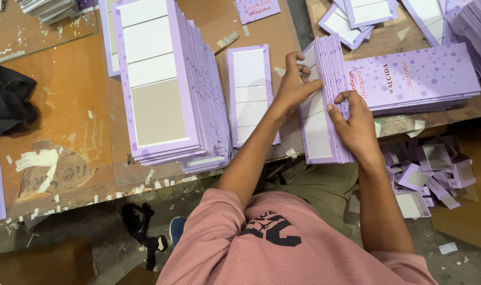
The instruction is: The person sits at a table and repeatedly picks up purple rectangular paper sheets, aligns them, and places them into a growing stack. The person occasionally adjusts the stack to keep it even.
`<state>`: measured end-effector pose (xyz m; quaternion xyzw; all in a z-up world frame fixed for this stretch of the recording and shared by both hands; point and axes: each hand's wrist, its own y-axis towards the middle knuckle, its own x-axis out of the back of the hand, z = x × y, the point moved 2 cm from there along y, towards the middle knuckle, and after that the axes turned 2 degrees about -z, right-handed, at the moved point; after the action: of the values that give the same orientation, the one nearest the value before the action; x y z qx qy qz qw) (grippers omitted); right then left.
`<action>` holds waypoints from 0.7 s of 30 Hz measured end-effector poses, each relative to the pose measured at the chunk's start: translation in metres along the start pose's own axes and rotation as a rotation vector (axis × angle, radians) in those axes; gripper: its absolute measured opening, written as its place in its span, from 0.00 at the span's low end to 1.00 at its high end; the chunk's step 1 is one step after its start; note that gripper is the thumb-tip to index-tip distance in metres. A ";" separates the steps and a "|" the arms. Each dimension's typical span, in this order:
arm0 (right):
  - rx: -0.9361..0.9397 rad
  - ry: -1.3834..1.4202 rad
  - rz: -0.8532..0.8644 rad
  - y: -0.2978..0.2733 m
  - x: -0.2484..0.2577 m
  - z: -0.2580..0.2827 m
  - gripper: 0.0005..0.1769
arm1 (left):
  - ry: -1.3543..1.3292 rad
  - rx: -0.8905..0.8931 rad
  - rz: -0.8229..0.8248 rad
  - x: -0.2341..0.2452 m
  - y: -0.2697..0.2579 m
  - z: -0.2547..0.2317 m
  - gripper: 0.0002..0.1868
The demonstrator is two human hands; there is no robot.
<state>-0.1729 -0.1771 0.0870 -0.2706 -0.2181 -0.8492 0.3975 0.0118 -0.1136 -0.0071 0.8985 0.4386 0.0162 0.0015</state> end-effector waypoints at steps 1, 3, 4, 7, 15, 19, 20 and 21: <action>0.016 0.004 -0.006 0.000 0.000 0.001 0.16 | 0.004 0.019 -0.019 0.001 -0.001 0.003 0.47; -0.061 -0.006 0.009 -0.002 0.000 0.000 0.17 | -0.011 0.024 -0.042 0.000 -0.006 0.009 0.47; -0.097 -0.011 0.015 -0.001 -0.001 -0.001 0.17 | -0.028 0.004 -0.049 0.002 -0.007 0.011 0.47; -0.030 0.001 -0.004 0.000 -0.001 -0.002 0.17 | 0.083 -0.165 -0.149 0.006 -0.004 0.010 0.47; 0.017 -0.032 -0.023 0.000 -0.002 -0.002 0.17 | 0.208 -0.182 -0.234 -0.014 0.027 0.013 0.38; -0.063 -0.024 -0.002 -0.001 -0.001 0.001 0.17 | 0.215 -0.243 -0.325 -0.028 0.026 0.023 0.33; -0.066 -0.017 0.000 -0.001 -0.001 0.001 0.17 | 0.199 -0.261 -0.340 -0.030 0.025 0.024 0.32; -0.069 -0.009 0.003 -0.001 -0.001 0.002 0.17 | 0.208 -0.259 -0.354 -0.031 0.024 0.026 0.31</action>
<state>-0.1730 -0.1747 0.0880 -0.2884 -0.1899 -0.8545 0.3881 0.0127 -0.1526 -0.0332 0.7934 0.5814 0.1641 0.0745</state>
